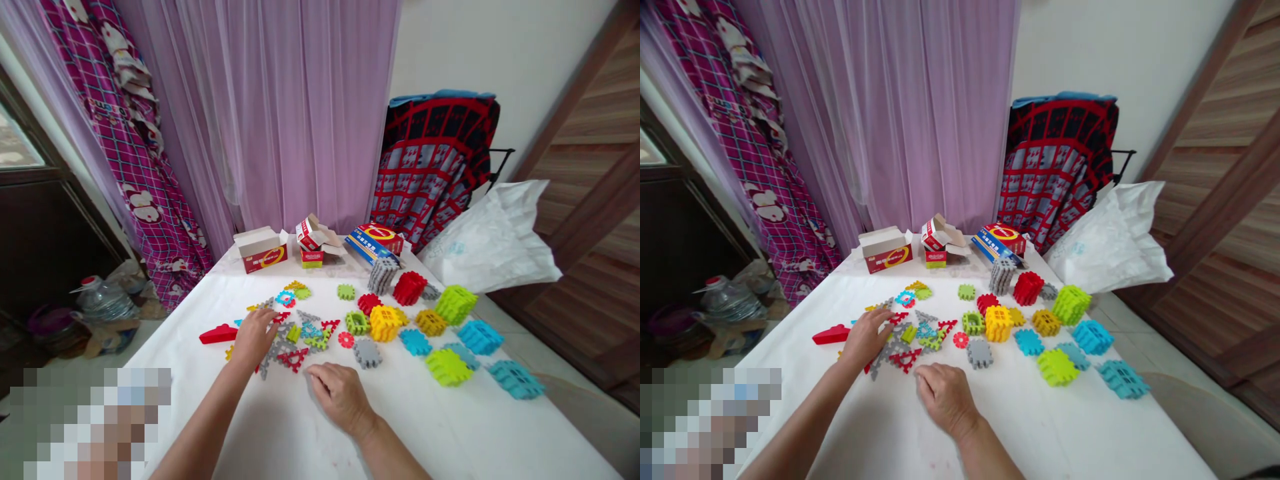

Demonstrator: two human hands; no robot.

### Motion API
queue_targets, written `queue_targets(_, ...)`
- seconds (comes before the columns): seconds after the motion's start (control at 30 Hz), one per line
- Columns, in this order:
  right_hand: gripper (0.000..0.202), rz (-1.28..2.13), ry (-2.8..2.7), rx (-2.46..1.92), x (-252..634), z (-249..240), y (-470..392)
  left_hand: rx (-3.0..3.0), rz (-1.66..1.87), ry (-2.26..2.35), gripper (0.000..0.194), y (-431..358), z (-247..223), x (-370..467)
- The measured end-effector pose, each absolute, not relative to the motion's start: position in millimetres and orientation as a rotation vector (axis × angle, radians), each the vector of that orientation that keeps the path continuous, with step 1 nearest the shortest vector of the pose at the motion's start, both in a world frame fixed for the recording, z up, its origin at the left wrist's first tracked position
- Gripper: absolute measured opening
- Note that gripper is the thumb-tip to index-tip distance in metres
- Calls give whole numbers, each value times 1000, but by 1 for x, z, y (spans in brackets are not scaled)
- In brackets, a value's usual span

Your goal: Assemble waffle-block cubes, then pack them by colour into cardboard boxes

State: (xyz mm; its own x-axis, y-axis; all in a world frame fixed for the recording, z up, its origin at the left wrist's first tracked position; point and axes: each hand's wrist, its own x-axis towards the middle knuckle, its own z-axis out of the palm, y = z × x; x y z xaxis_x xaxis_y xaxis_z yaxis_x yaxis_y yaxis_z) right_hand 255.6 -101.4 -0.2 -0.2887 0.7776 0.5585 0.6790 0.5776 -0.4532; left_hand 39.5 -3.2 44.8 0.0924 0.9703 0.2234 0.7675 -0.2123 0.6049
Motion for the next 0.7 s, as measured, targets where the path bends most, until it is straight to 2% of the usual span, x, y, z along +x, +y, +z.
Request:
queue_targets(0.3, 23, 250, -2030, -1172, 256, -1, -100, 2398, 302, 1861, 15, 29, 62, 42)
queue_targets(0.7, 24, 405, -1936, -1167, 258, -4, -97, 2478, 403, 1866, 34, 34, 50, 50)
